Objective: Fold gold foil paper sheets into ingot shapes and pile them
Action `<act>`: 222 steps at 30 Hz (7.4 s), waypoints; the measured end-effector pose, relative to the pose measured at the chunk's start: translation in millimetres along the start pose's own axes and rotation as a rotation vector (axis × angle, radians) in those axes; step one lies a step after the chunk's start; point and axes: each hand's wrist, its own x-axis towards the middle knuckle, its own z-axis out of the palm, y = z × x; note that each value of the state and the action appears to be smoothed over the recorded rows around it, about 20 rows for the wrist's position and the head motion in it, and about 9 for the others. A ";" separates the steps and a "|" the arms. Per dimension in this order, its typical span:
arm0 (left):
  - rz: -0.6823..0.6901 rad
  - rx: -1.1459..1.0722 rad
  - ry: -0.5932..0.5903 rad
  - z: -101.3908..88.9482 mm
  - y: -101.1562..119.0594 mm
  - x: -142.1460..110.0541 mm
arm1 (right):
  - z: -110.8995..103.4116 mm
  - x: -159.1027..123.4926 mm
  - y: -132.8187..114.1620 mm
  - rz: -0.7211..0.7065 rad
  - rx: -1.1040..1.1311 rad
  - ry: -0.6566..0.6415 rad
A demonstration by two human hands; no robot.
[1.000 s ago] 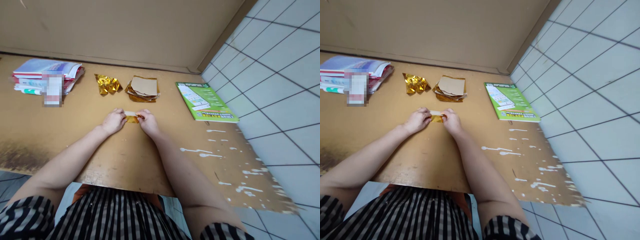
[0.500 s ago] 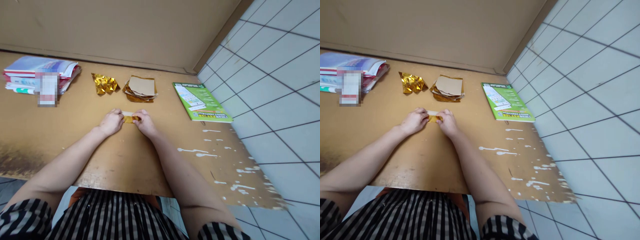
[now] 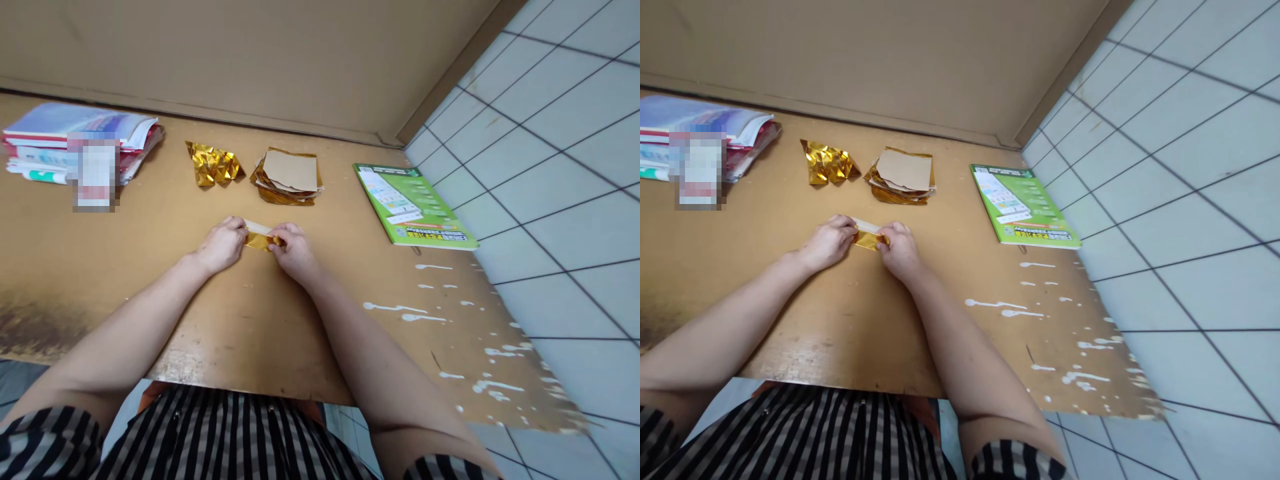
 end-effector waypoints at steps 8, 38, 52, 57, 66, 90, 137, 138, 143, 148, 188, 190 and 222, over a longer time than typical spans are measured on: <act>0.063 -0.042 0.002 3.7 -6.7 -2.2 | -1.2 -2.0 -3.8 0.021 -0.049 0.032; -0.036 -0.205 -0.027 4.9 -18.4 8.0 | -17.2 -3.9 -14.0 0.086 -0.174 -0.092; -0.043 -0.211 -0.030 5.2 -18.0 7.8 | -17.4 -10.7 -22.0 0.028 -0.326 -0.065; -0.045 -0.212 -0.014 6.6 -17.7 7.3 | -15.4 -14.0 -23.9 -0.006 -0.374 -0.038; -0.047 -0.206 -0.011 8.5 -18.0 7.2 | -10.5 -16.6 -20.8 -0.046 -0.354 -0.039; -0.004 -0.189 0.019 10.4 -17.8 5.4 | 0.7 -25.2 -33.1 -0.097 -0.603 -0.079; -0.060 -0.263 0.024 11.6 -22.8 7.4 | -15.6 -20.0 -33.6 -0.033 -0.365 -0.126; -0.057 -0.261 0.032 12.2 -21.9 7.3 | -16.0 -19.8 -32.7 -0.045 -0.356 -0.124; -0.048 -0.244 0.035 11.6 -16.5 6.5 | -17.9 -18.9 -31.3 -0.068 -0.371 -0.136; -0.059 -0.213 0.041 7.9 -15.9 5.0 | -20.9 -17.1 -36.3 -0.018 -0.459 -0.160; 0.068 0.129 -0.076 -1.1 15.1 -3.6 | -29.2 -18.4 -23.8 -0.082 -0.322 -0.174; 0.099 0.141 -0.109 -1.7 27.3 -6.5 | -30.0 -16.9 -17.9 -0.105 -0.297 -0.183; 0.106 0.212 -0.306 -14.8 56.6 -8.2 | -54.2 -21.5 -50.6 0.093 -0.634 -0.383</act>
